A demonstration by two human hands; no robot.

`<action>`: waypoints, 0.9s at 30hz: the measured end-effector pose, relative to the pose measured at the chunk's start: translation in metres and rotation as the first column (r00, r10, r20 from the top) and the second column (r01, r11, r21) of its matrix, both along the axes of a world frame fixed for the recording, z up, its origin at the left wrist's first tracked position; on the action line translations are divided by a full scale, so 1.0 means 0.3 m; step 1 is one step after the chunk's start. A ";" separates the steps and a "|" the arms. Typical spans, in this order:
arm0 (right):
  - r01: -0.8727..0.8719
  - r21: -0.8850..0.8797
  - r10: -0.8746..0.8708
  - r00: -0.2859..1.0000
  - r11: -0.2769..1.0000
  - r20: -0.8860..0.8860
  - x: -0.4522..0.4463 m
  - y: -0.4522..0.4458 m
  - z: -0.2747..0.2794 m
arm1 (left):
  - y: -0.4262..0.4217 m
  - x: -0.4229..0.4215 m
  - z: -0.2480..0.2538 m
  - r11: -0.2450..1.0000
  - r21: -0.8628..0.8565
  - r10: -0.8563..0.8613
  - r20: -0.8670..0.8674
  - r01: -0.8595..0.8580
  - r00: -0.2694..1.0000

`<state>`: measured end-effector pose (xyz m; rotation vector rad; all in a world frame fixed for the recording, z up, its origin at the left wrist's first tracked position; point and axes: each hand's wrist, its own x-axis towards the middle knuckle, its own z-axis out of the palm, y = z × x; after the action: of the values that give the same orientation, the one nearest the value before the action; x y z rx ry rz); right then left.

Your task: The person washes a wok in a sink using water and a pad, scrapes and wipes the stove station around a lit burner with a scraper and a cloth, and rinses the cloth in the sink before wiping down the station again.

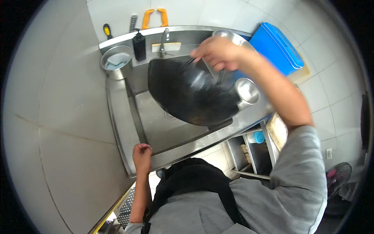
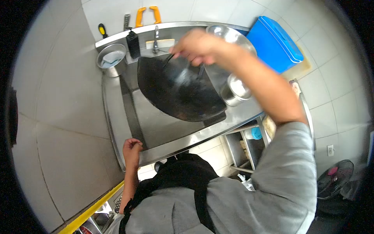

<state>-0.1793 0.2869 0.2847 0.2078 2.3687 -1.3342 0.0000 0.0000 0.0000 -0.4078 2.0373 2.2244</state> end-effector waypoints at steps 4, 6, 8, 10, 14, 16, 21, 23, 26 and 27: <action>0.094 0.022 -0.096 0.990 0.995 0.105 0.095 -0.199 -0.214 | 0.003 0.235 0.059 0.974 0.038 -0.224 0.100 0.221 0.969; 0.140 -0.125 -0.133 0.989 0.982 0.066 0.004 -0.223 -0.326 | -0.077 0.137 0.091 0.960 -0.014 -0.277 0.043 0.278 0.960; 0.302 -0.495 -0.259 0.953 0.815 0.155 0.007 -0.146 -0.465 | -0.092 0.167 0.133 0.952 0.006 -0.304 0.084 0.305 0.949; 0.425 -0.594 -0.335 0.905 0.683 0.262 0.022 -0.018 -0.536 | -0.074 0.147 0.148 0.954 -0.001 -0.298 0.095 0.299 0.950; 0.570 -0.756 -0.408 0.804 0.320 0.433 0.107 0.175 -0.790 | -0.040 0.077 0.177 0.969 -0.045 -0.240 0.091 0.244 0.967; 0.613 -0.757 -0.491 0.743 0.226 0.455 0.145 0.258 -0.922 | 0.000 0.028 0.197 0.978 -0.056 -0.199 0.073 0.203 0.977; 0.786 -0.611 -0.654 0.512 0.094 0.557 0.170 0.481 -1.237 | 0.138 -0.073 0.215 0.985 -0.065 -0.154 0.116 0.163 0.981; 0.919 -0.393 -0.813 0.210 -0.026 0.543 0.149 0.517 -1.322 | 0.206 -0.119 0.215 0.978 -0.065 -0.185 0.185 0.200 0.965; 0.974 -0.165 -0.818 0.219 0.154 0.531 0.138 0.582 -1.692 | 0.323 -0.274 0.178 0.915 -0.243 -0.298 0.127 0.321 0.946; 0.972 -0.175 -0.807 0.229 0.158 0.545 0.129 0.569 -1.729 | 0.395 -0.360 0.166 0.931 -0.169 -0.320 0.047 0.324 0.946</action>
<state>-0.1407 0.4576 -0.2339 1.8292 1.3392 -2.1012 -0.1080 0.1184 0.0497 -0.0942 2.1176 1.8534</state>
